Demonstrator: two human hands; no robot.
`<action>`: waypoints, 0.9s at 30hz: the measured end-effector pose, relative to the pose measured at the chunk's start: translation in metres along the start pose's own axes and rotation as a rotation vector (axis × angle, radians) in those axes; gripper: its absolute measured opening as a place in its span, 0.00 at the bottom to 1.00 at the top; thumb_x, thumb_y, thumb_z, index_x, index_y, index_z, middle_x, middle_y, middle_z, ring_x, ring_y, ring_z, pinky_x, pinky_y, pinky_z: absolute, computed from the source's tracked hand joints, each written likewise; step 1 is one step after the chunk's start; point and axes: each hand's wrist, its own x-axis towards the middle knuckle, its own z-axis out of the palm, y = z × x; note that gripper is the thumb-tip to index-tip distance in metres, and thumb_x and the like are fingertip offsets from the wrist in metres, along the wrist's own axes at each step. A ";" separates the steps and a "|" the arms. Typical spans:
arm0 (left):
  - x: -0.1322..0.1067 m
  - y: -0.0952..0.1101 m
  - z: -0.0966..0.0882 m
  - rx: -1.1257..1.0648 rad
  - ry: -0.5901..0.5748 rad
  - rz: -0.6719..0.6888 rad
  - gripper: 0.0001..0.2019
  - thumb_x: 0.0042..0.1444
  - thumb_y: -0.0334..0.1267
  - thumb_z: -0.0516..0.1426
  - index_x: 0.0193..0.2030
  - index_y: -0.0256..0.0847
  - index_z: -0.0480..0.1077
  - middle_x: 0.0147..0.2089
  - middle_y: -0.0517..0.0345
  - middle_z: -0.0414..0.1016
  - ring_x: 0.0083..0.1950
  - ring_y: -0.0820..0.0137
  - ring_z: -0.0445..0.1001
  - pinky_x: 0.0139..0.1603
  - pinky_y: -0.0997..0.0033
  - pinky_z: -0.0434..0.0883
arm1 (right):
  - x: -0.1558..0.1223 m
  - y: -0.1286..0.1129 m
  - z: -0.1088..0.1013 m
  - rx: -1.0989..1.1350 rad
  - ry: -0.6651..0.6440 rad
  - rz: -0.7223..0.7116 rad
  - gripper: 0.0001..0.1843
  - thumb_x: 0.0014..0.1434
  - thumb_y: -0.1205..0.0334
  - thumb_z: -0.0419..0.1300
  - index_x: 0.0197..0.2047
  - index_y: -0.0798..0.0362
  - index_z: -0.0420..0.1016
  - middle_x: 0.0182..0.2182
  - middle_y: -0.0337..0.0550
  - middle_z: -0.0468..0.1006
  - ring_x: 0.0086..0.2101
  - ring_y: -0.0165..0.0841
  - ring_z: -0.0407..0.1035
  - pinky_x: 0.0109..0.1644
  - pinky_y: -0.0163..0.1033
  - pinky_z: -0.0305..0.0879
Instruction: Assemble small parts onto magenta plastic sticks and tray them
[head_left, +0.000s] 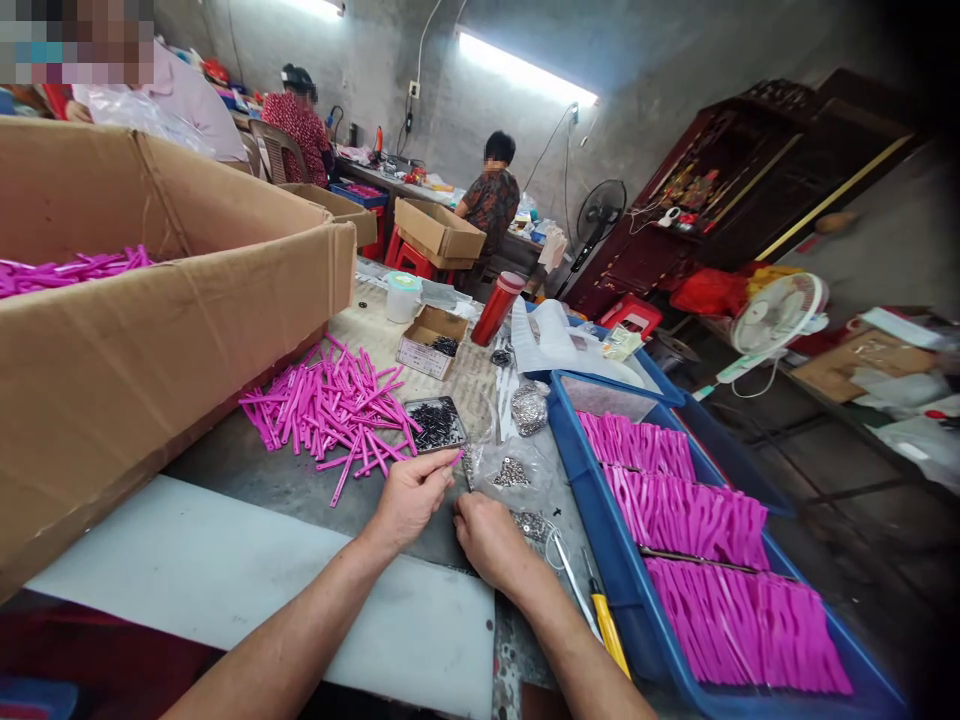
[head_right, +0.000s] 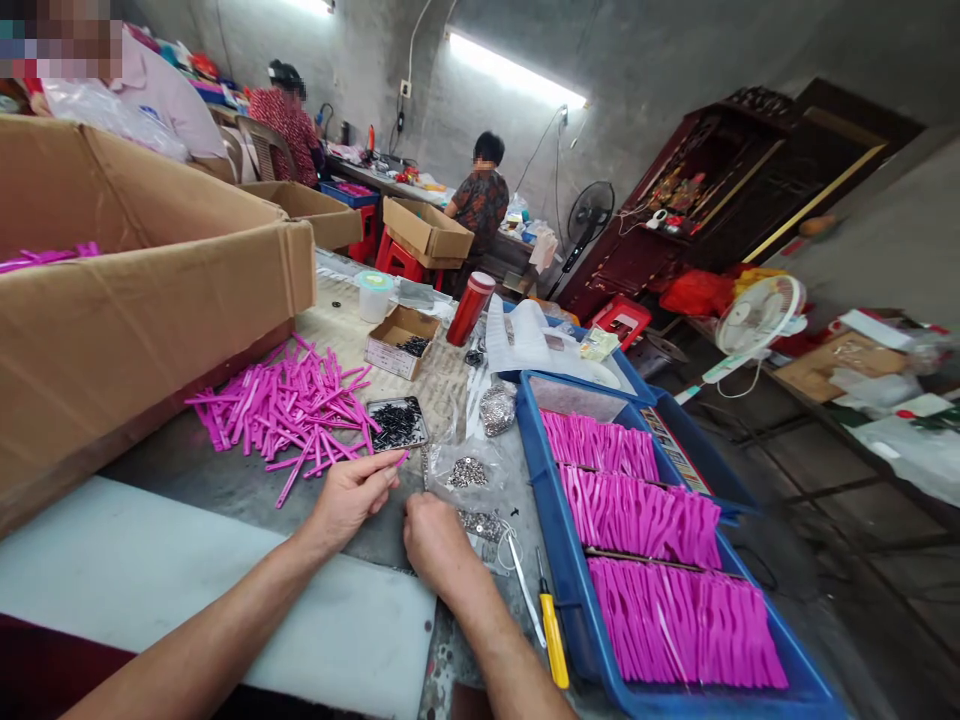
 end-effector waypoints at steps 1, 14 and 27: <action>0.000 0.000 0.000 0.000 0.001 0.002 0.17 0.41 0.33 0.54 0.39 0.30 0.72 0.17 0.62 0.64 0.13 0.83 0.52 0.13 0.81 0.50 | 0.000 -0.001 -0.001 0.010 0.004 0.019 0.10 0.49 0.73 0.48 0.29 0.57 0.69 0.28 0.48 0.73 0.30 0.35 0.67 0.32 0.34 0.56; -0.002 -0.002 0.002 -0.009 -0.014 0.036 0.15 0.41 0.35 0.56 0.37 0.31 0.73 0.17 0.62 0.64 0.13 0.83 0.52 0.11 0.82 0.50 | 0.011 -0.010 -0.006 1.596 0.505 0.281 0.08 0.42 0.61 0.57 0.24 0.56 0.62 0.15 0.30 0.58 0.14 0.20 0.47 0.17 0.29 0.43; -0.002 -0.002 0.003 0.003 -0.072 0.185 0.13 0.43 0.31 0.53 0.35 0.31 0.74 0.13 0.67 0.58 0.14 0.83 0.51 0.12 0.82 0.51 | 0.017 -0.026 -0.004 1.954 0.528 0.185 0.07 0.43 0.64 0.59 0.22 0.56 0.64 0.13 0.30 0.59 0.14 0.19 0.50 0.18 0.27 0.46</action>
